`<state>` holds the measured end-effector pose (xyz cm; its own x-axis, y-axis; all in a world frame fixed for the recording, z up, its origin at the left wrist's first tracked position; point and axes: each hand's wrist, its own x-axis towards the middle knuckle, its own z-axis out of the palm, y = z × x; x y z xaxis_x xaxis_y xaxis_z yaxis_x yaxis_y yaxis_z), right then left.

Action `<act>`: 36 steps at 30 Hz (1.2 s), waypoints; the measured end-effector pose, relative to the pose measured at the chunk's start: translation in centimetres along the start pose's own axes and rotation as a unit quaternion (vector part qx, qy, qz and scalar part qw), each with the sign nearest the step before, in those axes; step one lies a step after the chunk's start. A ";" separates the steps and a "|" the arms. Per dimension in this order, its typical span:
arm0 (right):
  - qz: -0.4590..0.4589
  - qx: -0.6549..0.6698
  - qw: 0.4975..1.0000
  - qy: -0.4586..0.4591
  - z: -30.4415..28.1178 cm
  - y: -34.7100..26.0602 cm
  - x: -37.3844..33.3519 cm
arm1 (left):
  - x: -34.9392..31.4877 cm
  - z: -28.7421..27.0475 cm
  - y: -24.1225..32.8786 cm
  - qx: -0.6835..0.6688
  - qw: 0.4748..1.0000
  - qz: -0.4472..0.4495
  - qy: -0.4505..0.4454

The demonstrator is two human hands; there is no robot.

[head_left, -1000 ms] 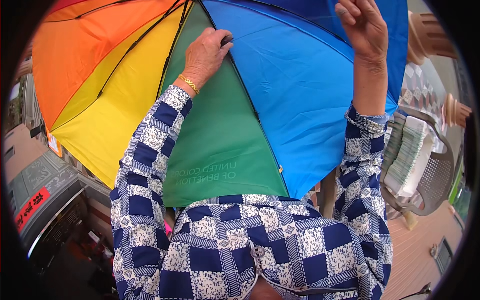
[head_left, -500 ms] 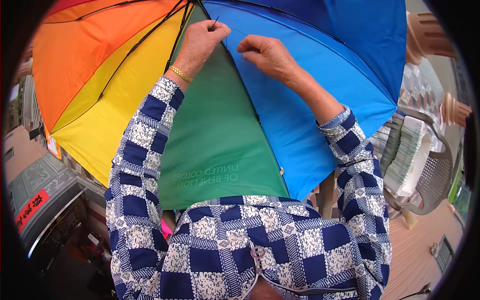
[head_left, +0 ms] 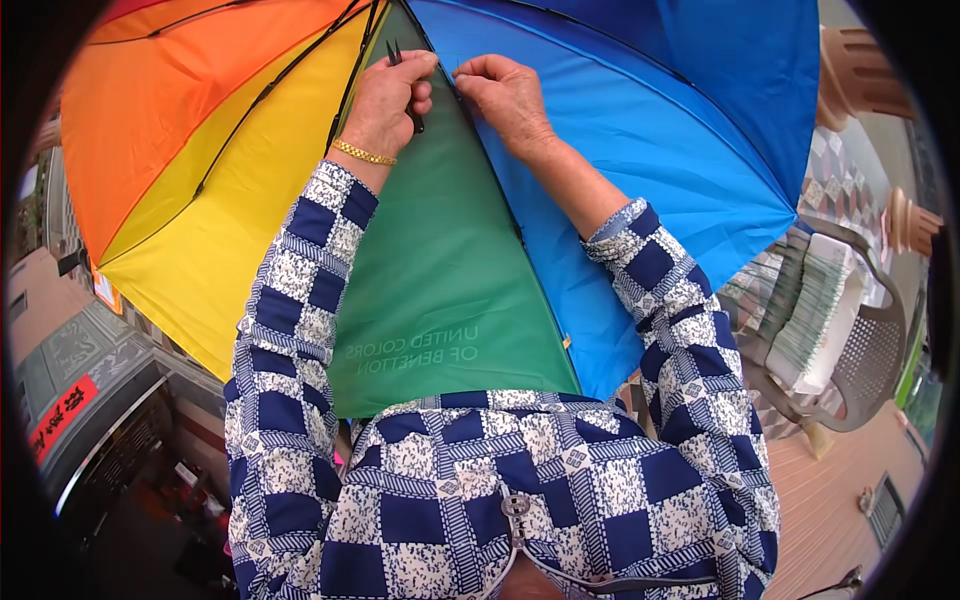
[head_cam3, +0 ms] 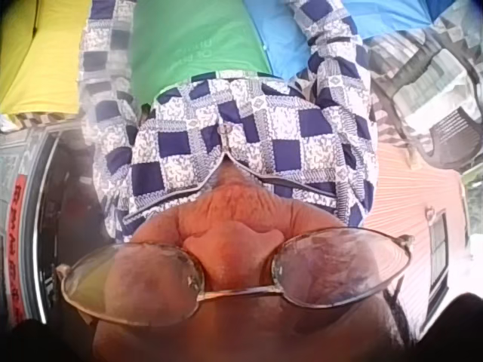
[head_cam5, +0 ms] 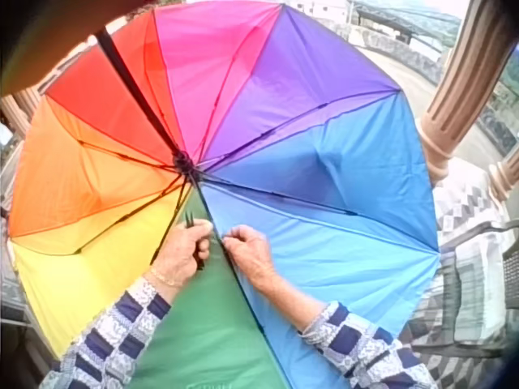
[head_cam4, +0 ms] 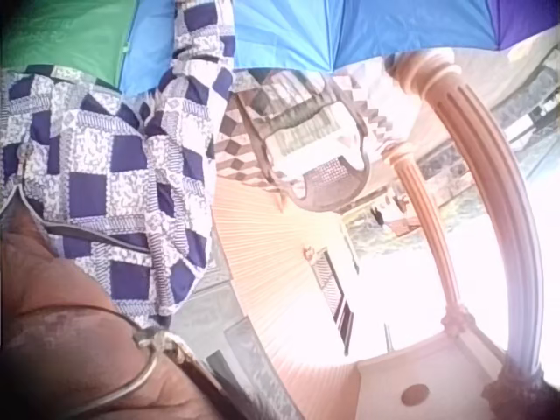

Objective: Sewing the fabric of a rainbow umbrella back onto its metal ribs using a needle and thread.

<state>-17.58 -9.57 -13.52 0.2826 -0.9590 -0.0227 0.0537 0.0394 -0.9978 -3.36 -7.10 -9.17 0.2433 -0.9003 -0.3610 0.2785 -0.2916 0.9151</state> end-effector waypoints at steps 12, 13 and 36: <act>0.041 0.400 0.912 -0.081 -3.9 -4.3 0.0 | 0.1 -0.8 -1.5 -0.065 0.997 0.022 0.039; 0.042 0.401 0.912 -0.079 -4.6 -4.9 0.2 | 0.2 -0.8 -1.6 -0.043 0.998 0.032 0.030; -0.077 -0.114 0.990 -0.042 -11.2 -4.0 3.8 | -0.1 -0.7 -1.0 0.537 0.770 0.344 -0.019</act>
<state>-27.42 -16.52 -10.31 0.3662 -0.9218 0.1272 -0.1122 -0.1795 -0.9774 -3.01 -6.52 -10.23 -0.0432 -0.9642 0.2617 -0.8381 0.1776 0.5159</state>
